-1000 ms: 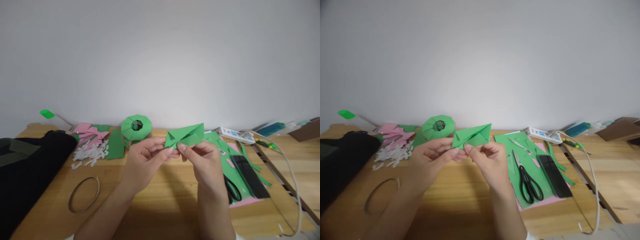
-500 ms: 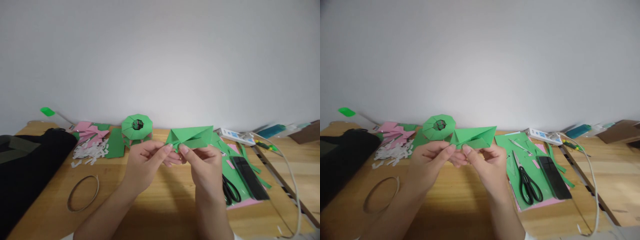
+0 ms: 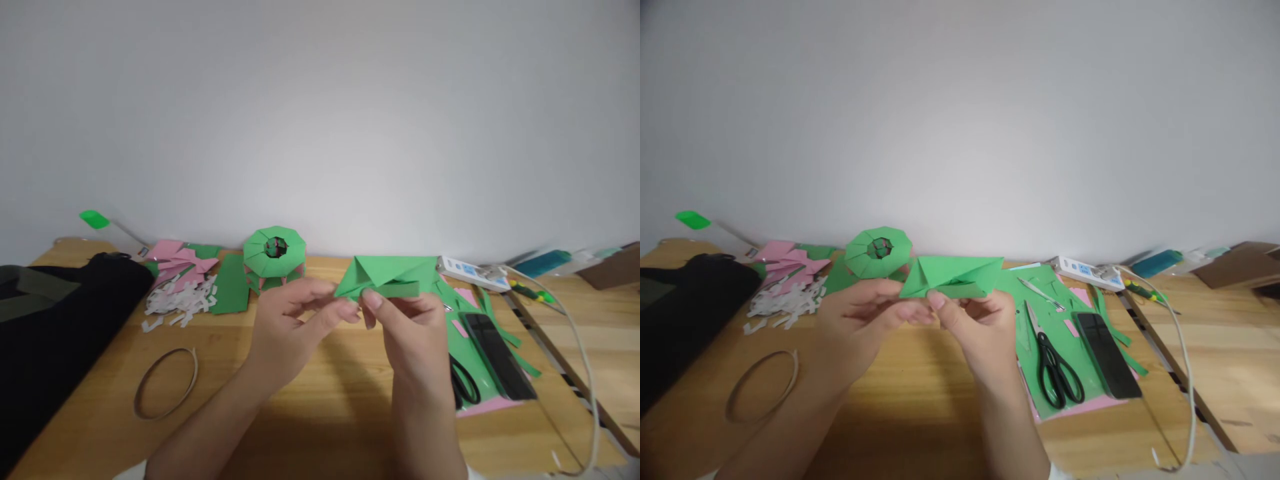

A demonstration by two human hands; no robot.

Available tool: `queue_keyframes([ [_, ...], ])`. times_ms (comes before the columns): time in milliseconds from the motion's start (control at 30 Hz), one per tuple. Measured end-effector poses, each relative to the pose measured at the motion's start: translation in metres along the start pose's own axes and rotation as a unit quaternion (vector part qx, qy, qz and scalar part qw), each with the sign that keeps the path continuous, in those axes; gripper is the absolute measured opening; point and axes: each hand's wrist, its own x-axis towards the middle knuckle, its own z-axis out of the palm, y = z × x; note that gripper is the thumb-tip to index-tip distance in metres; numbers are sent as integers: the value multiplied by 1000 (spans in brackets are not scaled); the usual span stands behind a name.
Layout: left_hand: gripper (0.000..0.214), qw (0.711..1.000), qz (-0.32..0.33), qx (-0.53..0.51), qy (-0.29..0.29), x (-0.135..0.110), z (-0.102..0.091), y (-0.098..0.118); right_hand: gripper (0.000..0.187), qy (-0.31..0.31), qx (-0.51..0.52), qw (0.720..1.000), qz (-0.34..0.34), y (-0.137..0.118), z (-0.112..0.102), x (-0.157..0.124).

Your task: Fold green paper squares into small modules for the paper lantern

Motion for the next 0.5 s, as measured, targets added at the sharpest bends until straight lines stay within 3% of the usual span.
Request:
queue_keyframes([
  [100, 18, 999, -10, -28, 16, 0, 2, -3, 13, 13, 12, 1000, 3, -1, 0, 1],
  [233, 12, 1000, -24, -18, 2, 0, 2, 1, 11, -8, 19, 1000, 9, -2, 0, 1],
  [500, 15, 1000, 1, -5, -1, 1, -3, 4, 11, -40, 29, 999, 18, -4, 1, 1],
])
